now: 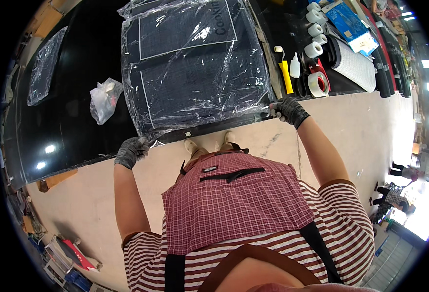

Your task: The person wraps glass panels in plastic film, secures them with tape using a dispenser, and applies a label to a panel using a roller.

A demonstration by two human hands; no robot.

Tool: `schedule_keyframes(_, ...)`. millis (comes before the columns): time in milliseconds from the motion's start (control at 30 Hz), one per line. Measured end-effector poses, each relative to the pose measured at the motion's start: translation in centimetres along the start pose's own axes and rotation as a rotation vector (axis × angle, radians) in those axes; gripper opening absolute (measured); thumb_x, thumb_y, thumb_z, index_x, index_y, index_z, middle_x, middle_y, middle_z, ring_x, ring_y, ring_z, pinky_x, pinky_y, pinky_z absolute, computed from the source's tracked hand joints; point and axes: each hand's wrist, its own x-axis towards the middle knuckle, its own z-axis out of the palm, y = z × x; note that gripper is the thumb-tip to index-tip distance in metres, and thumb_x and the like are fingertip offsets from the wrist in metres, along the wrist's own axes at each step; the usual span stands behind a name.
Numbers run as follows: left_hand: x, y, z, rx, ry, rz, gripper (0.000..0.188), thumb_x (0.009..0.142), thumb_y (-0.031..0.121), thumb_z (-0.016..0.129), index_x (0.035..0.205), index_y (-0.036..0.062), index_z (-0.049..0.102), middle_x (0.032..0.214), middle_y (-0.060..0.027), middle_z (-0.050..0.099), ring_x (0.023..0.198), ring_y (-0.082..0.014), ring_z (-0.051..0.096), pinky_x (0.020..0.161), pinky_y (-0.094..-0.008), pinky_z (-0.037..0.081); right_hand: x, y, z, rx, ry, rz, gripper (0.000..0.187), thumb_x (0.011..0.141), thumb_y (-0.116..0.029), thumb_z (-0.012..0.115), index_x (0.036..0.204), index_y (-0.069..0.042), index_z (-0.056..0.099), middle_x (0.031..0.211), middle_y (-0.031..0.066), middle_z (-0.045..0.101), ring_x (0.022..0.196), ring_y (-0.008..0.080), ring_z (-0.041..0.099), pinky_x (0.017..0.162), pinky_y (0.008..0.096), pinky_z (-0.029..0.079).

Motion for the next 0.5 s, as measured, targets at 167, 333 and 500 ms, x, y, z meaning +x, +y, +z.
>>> schedule_keyframes(167,0.4,-0.5,-0.2,-0.014,-0.021,0.012,0.02,0.084,0.025,0.063,0.089,0.0065,0.06,0.067,-0.0039,0.062,0.053,-0.0156,0.058,0.047,-0.0283,0.045,0.1,-0.2,1.1,0.078,0.136,-0.097,0.015,0.089,-0.017,0.054,0.085,-0.002,0.057,0.062,0.0063,0.06,0.039,0.0091,0.048,0.034,0.0217,0.035)
schedule_keyframes(333,-0.1,-0.2,0.0,-0.001,-0.014,0.022,0.018,0.085,0.023,0.061,0.09,0.0056,0.06,0.068,-0.0039,0.062,0.053,-0.0156,0.058,0.047,-0.0286,0.047,0.1,1.0,1.3,0.142,0.246,-0.189,0.015,0.087,-0.017,0.052,0.081,-0.004,0.056,0.061,0.008,0.062,0.038,0.0101,0.05,0.032,0.0225,0.035)
schedule_keyframes(500,-0.4,0.0,0.0,0.0,-0.018,0.032,0.018,0.083,0.023,0.063,0.088,0.0066,0.059,0.067,-0.0039,0.061,0.053,-0.0165,0.057,0.047,-0.0291,0.045,-0.2,1.1,-0.2,0.051,0.361,-0.176,0.015,0.087,-0.014,0.05,0.082,-0.003,0.059,0.062,0.0081,0.062,0.039,0.0105,0.048,0.034,0.0241,0.036)
